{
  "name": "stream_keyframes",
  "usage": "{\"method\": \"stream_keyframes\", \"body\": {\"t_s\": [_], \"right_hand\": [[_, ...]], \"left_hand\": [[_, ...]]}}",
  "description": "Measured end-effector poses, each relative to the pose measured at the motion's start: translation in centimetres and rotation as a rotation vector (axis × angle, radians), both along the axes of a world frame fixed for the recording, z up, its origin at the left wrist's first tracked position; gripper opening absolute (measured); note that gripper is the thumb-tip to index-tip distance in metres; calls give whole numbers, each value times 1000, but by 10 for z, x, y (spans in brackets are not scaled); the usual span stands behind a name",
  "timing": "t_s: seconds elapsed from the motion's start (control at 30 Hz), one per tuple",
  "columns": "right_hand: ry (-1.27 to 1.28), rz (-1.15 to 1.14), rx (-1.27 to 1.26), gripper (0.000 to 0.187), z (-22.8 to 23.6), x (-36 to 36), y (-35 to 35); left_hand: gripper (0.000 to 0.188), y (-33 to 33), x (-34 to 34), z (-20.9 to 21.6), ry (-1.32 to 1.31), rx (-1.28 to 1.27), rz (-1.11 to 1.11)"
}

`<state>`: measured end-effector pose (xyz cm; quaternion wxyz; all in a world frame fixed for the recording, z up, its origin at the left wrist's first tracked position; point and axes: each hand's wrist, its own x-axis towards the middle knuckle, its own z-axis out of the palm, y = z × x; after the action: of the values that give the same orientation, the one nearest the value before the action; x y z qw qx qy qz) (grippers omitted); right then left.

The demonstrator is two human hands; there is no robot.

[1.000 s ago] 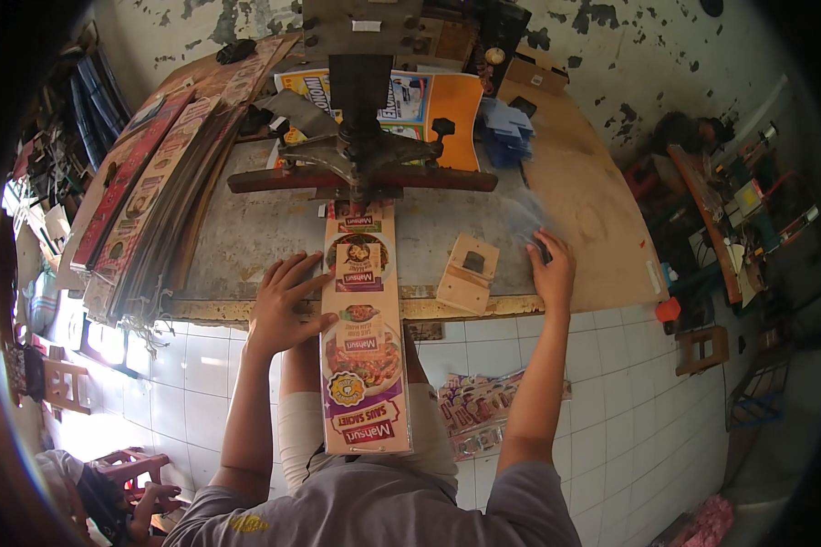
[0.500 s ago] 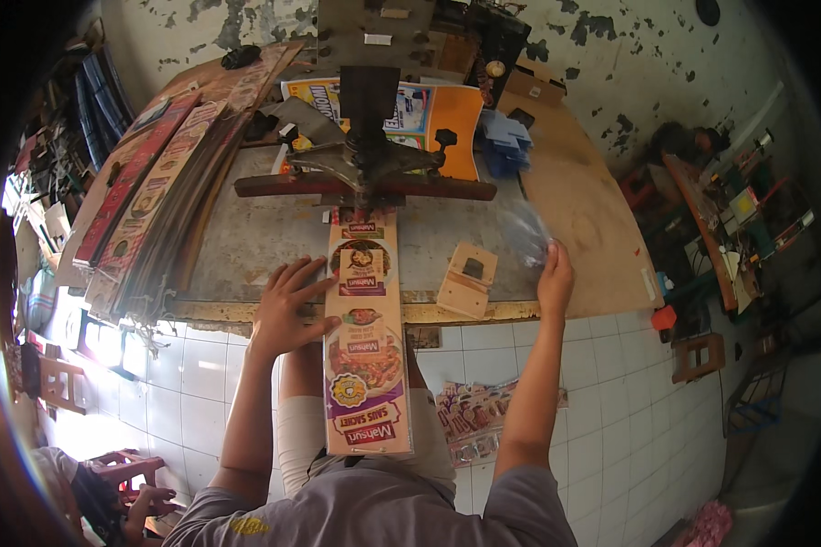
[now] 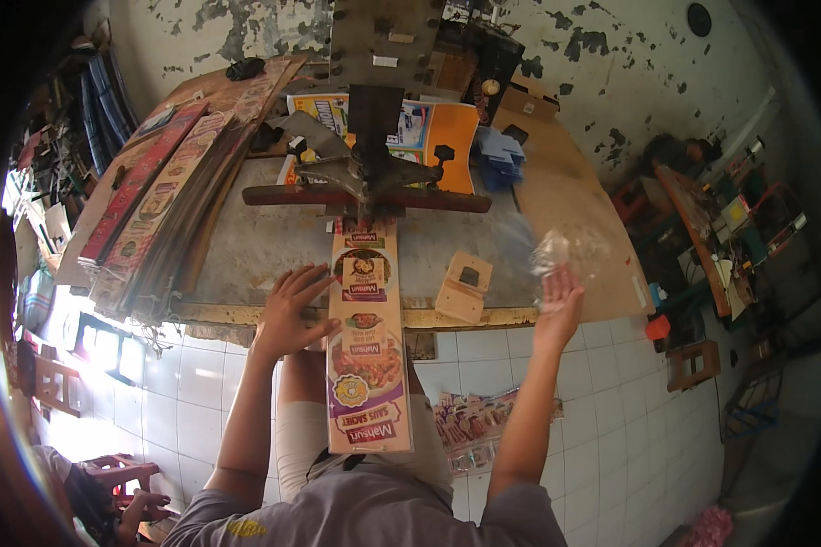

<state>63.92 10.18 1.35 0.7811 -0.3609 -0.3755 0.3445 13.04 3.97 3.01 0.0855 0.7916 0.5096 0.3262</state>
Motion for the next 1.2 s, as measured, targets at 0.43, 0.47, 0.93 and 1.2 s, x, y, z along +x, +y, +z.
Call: {"method": "stream_keyframes", "body": {"t_s": [0.43,0.47,0.93,1.2], "right_hand": [[205,798,-168,55,28,-196,-176],[213,852,-195,54,30,-203,-180],[49,937,-194,29,47,-214,-168],[138,926,-282,19,39,-216,-180]], "left_hand": [[71,-109,30,37,-865,-432,-378],[67,-116,31,33,-898,-437,-390],[37,-130,31,37,-1198,-595,-173],[43,-131,52,38,-1256,-441,-72]]}}
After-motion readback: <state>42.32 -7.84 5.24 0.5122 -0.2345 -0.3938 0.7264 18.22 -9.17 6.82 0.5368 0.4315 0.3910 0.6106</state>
